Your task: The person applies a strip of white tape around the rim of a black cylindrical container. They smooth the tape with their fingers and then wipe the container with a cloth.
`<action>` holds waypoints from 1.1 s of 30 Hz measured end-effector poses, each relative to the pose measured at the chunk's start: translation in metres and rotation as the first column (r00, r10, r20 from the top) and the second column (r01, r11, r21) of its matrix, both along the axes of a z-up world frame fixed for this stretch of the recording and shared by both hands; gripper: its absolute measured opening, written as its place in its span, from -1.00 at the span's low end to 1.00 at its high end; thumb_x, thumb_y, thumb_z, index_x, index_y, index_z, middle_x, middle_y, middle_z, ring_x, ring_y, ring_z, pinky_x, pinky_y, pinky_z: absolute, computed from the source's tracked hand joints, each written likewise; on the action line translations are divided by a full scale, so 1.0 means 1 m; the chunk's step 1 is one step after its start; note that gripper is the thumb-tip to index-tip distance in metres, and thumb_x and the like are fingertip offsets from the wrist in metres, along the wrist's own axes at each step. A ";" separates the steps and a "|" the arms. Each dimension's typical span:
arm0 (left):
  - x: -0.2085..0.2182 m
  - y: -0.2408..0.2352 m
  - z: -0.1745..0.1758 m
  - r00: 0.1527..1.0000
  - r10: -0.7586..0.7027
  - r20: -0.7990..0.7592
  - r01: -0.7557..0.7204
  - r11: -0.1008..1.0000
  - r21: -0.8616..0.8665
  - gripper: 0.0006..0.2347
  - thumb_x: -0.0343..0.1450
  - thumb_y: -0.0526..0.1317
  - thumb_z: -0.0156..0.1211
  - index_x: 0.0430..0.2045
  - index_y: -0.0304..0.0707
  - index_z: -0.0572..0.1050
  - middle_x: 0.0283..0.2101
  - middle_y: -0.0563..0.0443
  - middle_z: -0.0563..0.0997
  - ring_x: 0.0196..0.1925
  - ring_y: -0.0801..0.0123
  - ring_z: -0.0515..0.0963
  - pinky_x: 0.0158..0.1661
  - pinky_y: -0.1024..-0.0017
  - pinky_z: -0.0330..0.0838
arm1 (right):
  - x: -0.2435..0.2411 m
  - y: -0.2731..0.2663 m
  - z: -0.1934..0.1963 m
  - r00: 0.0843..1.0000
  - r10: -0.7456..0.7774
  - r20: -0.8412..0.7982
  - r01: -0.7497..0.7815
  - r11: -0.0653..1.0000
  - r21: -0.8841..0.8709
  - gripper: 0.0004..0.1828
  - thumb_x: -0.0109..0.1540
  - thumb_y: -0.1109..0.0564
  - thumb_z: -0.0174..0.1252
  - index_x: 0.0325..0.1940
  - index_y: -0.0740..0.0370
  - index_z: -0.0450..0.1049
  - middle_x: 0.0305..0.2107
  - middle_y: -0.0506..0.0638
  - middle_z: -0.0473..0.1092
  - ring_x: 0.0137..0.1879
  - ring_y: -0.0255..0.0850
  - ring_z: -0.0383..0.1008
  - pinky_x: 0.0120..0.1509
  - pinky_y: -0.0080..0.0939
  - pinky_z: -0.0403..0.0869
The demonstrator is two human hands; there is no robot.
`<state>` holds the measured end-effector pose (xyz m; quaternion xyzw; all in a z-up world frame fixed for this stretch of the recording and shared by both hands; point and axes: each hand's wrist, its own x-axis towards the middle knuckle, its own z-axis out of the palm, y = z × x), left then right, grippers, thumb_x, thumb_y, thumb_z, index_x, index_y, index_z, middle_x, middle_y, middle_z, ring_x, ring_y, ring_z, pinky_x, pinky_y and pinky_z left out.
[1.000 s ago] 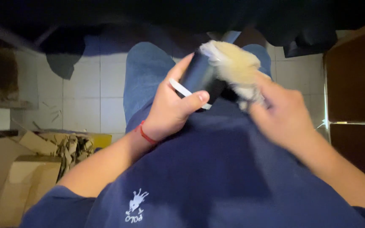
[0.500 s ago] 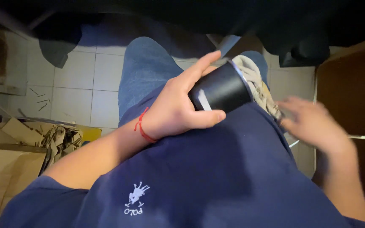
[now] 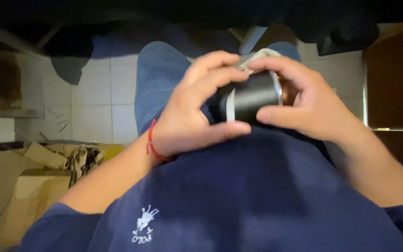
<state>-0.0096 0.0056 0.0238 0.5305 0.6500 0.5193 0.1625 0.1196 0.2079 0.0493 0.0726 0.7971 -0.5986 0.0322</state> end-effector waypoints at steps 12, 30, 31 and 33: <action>0.013 0.009 -0.003 0.961 0.262 0.086 -0.275 0.912 0.303 -0.93 0.43 -0.39 0.19 -0.47 -0.35 0.58 -0.24 -0.17 0.64 -0.10 0.17 0.67 0.05 0.33 0.55 | -0.003 -0.001 -0.019 0.977 -0.179 0.114 0.175 0.984 0.046 -0.54 0.15 0.02 0.18 0.13 0.08 0.40 -0.25 -0.15 0.34 -0.23 -0.40 0.26 -0.13 -0.40 0.29; 0.006 0.011 -0.003 0.958 0.285 -0.042 -0.272 0.942 0.196 -0.90 0.44 -0.34 0.17 -0.47 -0.28 0.59 -0.22 -0.10 0.66 -0.08 0.26 0.65 -0.01 0.41 0.48 | -0.005 -0.001 -0.015 0.986 -0.124 0.108 0.098 0.972 0.214 -0.44 0.09 0.04 0.23 0.20 0.00 0.42 -0.31 -0.23 0.24 -0.44 -0.42 0.00 -0.33 -0.43 0.08; 0.006 0.012 -0.004 0.957 0.289 -0.018 -0.281 0.944 0.173 -0.90 0.44 -0.32 0.17 -0.48 -0.25 0.58 -0.22 -0.08 0.66 -0.08 0.26 0.65 -0.01 0.41 0.47 | -0.004 -0.002 -0.015 0.991 -0.109 0.078 0.093 0.977 0.190 -0.42 0.08 0.06 0.24 0.21 0.04 0.40 -0.14 -0.22 0.33 -0.37 -0.43 0.05 -0.29 -0.45 0.10; 0.007 0.012 -0.005 0.960 0.278 0.010 -0.276 0.947 0.167 -0.90 0.43 -0.32 0.17 -0.49 -0.26 0.58 -0.23 -0.09 0.66 -0.09 0.26 0.65 -0.02 0.41 0.48 | -0.003 -0.001 -0.017 0.993 -0.099 0.066 0.085 0.979 0.188 -0.40 0.07 0.07 0.24 0.22 0.06 0.40 -0.14 -0.20 0.34 -0.33 -0.42 0.09 -0.26 -0.43 0.12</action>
